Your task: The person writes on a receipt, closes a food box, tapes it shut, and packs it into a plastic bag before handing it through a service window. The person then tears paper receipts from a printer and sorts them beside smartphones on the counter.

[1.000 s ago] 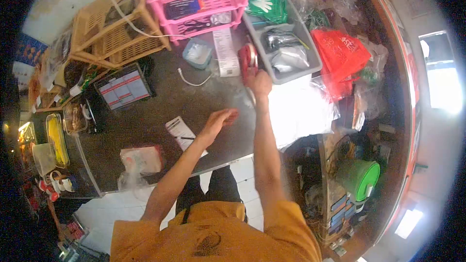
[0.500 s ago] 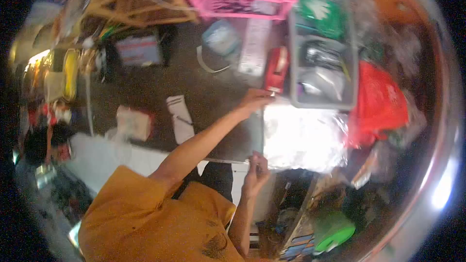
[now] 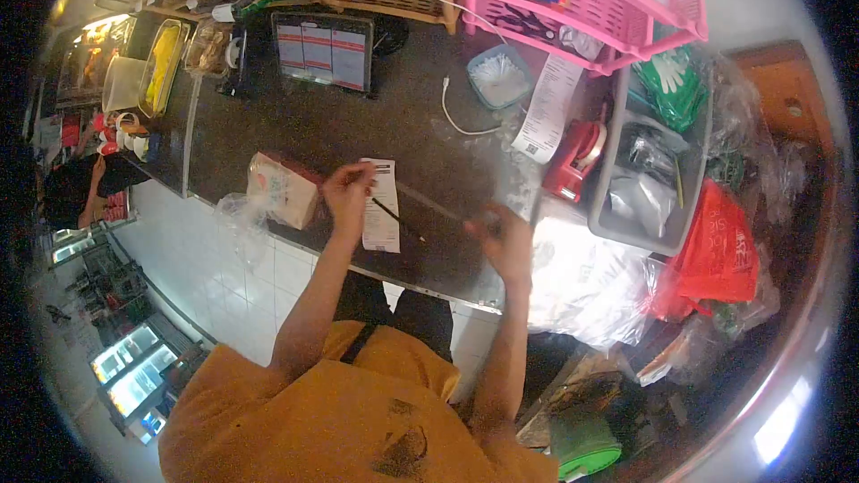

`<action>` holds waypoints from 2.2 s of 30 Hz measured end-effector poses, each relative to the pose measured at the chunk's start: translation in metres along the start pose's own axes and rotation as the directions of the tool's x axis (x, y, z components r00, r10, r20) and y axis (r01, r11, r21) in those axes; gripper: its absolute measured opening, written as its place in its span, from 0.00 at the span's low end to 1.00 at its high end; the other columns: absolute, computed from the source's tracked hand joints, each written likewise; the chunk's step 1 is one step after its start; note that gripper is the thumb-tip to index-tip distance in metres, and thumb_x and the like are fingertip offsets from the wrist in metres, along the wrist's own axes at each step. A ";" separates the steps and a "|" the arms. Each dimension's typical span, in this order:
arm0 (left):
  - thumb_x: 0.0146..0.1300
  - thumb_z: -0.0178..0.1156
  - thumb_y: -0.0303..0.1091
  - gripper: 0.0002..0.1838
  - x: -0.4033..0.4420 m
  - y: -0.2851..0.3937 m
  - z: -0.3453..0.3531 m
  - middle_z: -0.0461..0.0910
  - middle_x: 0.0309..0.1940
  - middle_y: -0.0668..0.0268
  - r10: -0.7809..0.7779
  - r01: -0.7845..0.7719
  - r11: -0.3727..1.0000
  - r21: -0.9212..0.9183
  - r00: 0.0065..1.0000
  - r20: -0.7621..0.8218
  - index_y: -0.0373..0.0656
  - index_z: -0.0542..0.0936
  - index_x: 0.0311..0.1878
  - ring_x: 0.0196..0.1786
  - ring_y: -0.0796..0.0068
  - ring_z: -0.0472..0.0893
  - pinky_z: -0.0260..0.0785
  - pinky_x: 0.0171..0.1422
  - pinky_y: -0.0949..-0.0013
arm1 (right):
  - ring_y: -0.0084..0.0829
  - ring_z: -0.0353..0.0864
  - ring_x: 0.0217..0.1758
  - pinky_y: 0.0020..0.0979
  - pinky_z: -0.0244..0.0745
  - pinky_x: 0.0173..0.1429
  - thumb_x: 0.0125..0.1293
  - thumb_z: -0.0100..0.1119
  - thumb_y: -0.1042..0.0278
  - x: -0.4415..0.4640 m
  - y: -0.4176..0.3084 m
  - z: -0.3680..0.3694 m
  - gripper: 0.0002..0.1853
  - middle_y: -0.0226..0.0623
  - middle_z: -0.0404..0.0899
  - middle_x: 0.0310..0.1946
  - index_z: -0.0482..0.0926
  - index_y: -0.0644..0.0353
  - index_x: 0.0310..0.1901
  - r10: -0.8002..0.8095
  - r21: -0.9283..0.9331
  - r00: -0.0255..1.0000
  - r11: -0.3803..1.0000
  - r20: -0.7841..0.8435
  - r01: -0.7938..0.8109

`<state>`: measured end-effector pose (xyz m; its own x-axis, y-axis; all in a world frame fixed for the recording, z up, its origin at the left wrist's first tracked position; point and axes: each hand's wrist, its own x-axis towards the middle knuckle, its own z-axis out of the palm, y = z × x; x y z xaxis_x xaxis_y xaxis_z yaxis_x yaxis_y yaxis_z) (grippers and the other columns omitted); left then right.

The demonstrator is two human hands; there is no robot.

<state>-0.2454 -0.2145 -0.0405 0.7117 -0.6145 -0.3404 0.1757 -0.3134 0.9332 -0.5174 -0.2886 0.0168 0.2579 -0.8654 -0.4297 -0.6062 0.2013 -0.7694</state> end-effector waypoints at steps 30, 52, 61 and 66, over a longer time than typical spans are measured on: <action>0.50 0.76 0.35 0.16 0.049 -0.059 -0.095 0.78 0.45 0.69 0.479 -0.554 0.507 0.661 0.818 0.319 0.56 0.89 0.45 0.51 0.62 0.75 0.64 0.56 0.54 | 0.49 0.85 0.29 0.44 0.78 0.36 0.46 0.82 0.50 0.095 -0.010 0.134 0.23 0.45 0.84 0.25 0.82 0.61 0.26 -0.153 -0.380 0.983 0.919 -0.098 0.105; 0.71 0.66 0.36 0.09 0.065 -0.015 -0.069 0.77 0.34 0.75 0.087 -0.067 0.996 -0.056 0.837 0.541 0.40 0.79 0.40 0.39 0.86 0.72 0.67 0.46 0.76 | 0.21 0.72 0.21 0.28 0.68 0.28 0.50 0.81 0.66 0.035 -0.152 0.059 0.16 0.31 0.77 0.19 0.79 0.62 0.25 -0.458 -0.229 0.888 0.860 0.049 0.456; 0.68 0.66 0.29 0.06 0.087 0.039 -0.111 0.81 0.37 0.73 0.101 0.110 0.952 -0.287 0.769 0.631 0.39 0.84 0.45 0.41 0.83 0.77 0.70 0.47 0.75 | 0.18 0.73 0.24 0.26 0.69 0.31 0.53 0.81 0.69 -0.005 -0.199 0.038 0.13 0.28 0.79 0.21 0.82 0.62 0.27 -0.408 -0.122 0.913 0.906 0.009 0.406; 0.65 0.67 0.26 0.09 0.100 0.079 -0.146 0.86 0.42 0.66 0.038 0.127 0.975 -0.182 0.712 0.701 0.37 0.87 0.48 0.45 0.76 0.82 0.74 0.52 0.71 | 0.14 0.69 0.25 0.23 0.63 0.29 0.51 0.82 0.73 -0.034 -0.234 0.046 0.13 0.24 0.76 0.21 0.81 0.62 0.26 -0.428 -0.112 0.904 0.897 0.023 0.428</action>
<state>-0.0608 -0.1952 0.0157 0.0368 -0.9570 -0.2876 0.3857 -0.2519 0.8876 -0.3494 -0.2854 0.1896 0.5094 -0.8577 -0.0698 -0.5179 -0.2409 -0.8208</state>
